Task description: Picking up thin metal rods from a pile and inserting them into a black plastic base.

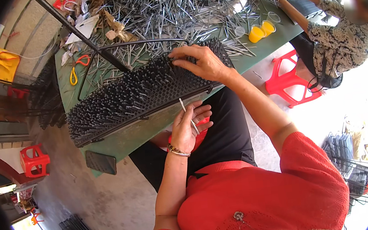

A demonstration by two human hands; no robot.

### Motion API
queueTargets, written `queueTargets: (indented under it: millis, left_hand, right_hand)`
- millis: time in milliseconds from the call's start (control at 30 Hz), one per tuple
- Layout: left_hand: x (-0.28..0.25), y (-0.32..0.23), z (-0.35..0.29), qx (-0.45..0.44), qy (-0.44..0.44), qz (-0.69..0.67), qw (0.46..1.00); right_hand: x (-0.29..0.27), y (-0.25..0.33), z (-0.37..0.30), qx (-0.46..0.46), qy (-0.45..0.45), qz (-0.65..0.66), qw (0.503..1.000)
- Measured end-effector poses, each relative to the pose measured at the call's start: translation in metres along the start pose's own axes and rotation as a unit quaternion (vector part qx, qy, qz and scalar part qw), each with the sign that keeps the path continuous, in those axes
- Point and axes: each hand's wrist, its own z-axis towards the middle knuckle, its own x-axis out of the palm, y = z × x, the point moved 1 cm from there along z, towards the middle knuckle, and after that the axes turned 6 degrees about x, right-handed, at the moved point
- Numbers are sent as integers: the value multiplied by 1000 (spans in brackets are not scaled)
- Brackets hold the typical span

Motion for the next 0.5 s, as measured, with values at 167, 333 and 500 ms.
queueTargets:
  millis: [167, 333, 500]
  left_hand:
    - [1, -1, 1, -6, -2, -4, 1000]
    - [9, -4, 1, -6, -9, 1, 1000]
    - [11, -4, 1, -5, 7, -1, 1000]
  right_hand:
    - [2, -9, -6, -75, -18, -76, 994]
    - [5, -11, -4, -120, -1, -111, 987]
    - [6, -3, -1, -129, 16, -148, 980]
